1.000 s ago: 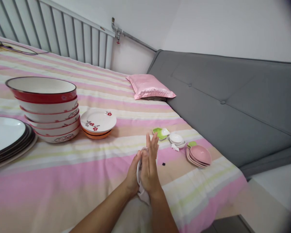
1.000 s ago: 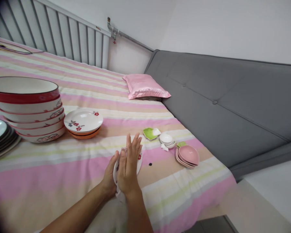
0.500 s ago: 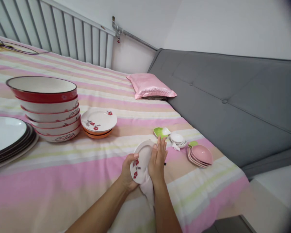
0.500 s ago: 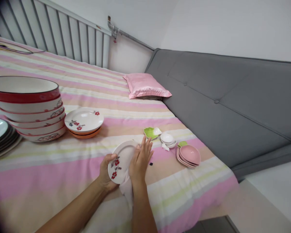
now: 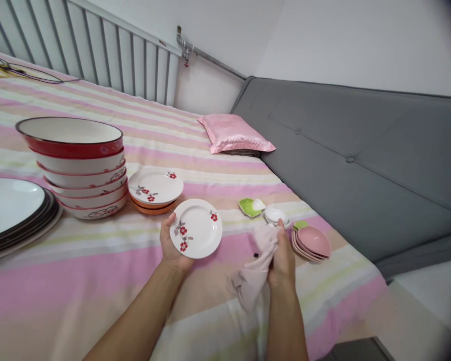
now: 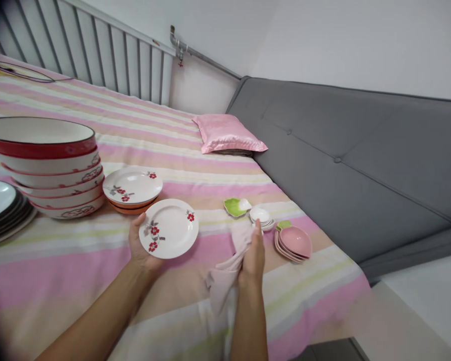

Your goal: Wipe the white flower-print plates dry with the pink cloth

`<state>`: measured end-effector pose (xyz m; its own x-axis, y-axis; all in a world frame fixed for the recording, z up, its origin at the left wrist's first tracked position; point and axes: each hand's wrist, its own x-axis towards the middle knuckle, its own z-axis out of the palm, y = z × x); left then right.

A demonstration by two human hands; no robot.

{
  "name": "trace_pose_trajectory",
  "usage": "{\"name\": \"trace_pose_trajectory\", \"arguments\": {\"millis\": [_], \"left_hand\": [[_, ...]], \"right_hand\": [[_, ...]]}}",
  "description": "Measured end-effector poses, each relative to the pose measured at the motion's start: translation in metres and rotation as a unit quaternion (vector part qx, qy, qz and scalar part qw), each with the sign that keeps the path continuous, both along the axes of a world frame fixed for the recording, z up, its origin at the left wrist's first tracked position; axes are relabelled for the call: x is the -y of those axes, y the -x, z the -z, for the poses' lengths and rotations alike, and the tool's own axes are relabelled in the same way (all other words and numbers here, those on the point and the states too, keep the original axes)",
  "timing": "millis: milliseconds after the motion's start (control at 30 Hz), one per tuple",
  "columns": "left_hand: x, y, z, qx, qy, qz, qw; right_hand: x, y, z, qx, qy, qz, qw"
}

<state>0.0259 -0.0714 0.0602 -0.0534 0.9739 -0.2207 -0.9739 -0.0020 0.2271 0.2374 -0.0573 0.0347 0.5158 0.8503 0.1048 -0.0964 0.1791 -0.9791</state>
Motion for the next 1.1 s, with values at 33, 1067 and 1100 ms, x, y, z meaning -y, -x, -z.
{"name": "trace_pose_trajectory", "arguments": {"millis": [33, 1067, 1100], "left_hand": [[0.000, -0.001, 0.000, 0.000, 0.002, 0.009, 1.000], [0.010, -0.028, 0.010, 0.116, -0.008, 0.177, 0.977], [0.010, -0.029, 0.010, 0.112, -0.013, 0.180, 0.977]], "right_hand": [[0.002, -0.004, -0.006, -0.058, 0.006, 0.027, 0.998], [0.043, 0.086, -0.031, 0.556, -0.054, -0.334, 0.759], [0.042, 0.087, -0.029, 0.569, -0.050, -0.327, 0.753]]}}
